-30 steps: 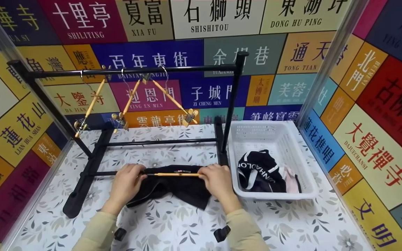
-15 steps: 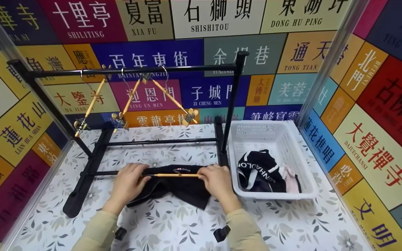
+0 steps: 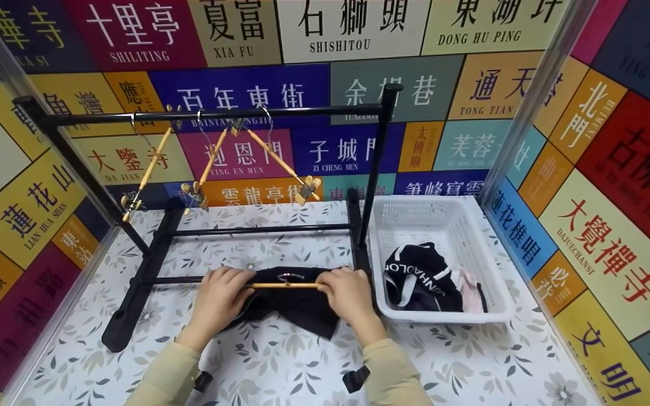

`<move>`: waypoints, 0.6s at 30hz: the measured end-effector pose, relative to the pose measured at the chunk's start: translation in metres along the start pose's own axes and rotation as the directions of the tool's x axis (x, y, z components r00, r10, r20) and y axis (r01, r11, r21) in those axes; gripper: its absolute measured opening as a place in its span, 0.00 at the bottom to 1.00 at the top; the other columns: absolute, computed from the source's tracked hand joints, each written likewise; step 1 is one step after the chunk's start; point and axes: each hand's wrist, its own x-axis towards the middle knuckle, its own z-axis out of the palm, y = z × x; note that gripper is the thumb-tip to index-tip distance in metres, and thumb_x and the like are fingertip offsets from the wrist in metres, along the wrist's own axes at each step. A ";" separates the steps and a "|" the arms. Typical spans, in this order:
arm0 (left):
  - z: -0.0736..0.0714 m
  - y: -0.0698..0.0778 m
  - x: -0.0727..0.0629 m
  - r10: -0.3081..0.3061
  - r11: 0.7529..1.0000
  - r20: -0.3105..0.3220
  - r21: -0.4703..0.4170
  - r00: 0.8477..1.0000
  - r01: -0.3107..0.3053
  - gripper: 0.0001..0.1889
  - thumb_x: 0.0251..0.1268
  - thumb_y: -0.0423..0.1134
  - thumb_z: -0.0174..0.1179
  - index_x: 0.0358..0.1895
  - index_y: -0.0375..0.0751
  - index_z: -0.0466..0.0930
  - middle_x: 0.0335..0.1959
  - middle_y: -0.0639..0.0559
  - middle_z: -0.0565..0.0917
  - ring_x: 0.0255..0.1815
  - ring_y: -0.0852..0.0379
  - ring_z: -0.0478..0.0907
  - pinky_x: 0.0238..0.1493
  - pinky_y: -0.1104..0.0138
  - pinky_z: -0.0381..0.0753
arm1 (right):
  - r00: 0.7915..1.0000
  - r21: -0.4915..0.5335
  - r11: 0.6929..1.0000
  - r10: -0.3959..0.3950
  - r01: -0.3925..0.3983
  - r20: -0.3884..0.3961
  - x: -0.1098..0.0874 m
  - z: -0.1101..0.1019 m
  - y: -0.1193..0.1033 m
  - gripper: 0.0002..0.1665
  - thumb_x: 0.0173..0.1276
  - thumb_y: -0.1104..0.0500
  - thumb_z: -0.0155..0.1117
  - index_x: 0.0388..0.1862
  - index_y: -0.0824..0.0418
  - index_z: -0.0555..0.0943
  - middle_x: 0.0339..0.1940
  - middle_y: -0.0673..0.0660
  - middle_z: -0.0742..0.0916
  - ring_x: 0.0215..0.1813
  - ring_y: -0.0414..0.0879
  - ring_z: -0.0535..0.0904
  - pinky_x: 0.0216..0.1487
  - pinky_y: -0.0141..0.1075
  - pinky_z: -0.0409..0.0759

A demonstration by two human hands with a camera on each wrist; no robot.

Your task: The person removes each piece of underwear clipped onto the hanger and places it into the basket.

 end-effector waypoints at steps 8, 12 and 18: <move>0.003 0.002 -0.003 0.008 1.000 -0.032 -0.027 0.999 -0.009 0.10 0.61 0.39 0.68 0.45 0.44 0.84 0.36 0.52 0.85 0.44 0.47 0.79 0.45 0.52 0.74 | 1.000 0.012 1.000 -0.021 0.021 -0.022 0.000 0.002 0.001 0.04 0.61 0.57 0.73 0.35 0.50 0.86 0.32 0.45 0.87 0.37 0.48 0.80 0.37 0.44 0.70; 0.002 0.002 -0.003 0.013 0.999 -0.041 -0.040 0.999 -0.015 0.07 0.60 0.38 0.68 0.41 0.45 0.85 0.32 0.52 0.85 0.41 0.47 0.79 0.43 0.53 0.74 | 1.000 0.013 1.000 -0.023 0.023 -0.015 -0.001 0.003 0.002 0.04 0.61 0.57 0.73 0.35 0.50 0.86 0.32 0.45 0.87 0.37 0.47 0.80 0.37 0.44 0.70; 0.003 0.000 -0.004 0.016 0.997 -0.048 -0.069 0.999 -0.020 0.03 0.59 0.38 0.68 0.34 0.46 0.84 0.27 0.54 0.83 0.36 0.48 0.77 0.35 0.55 0.73 | 1.000 0.017 0.999 -0.028 0.028 0.005 -0.001 0.005 0.003 0.03 0.62 0.55 0.71 0.35 0.50 0.86 0.32 0.45 0.87 0.37 0.47 0.81 0.39 0.44 0.71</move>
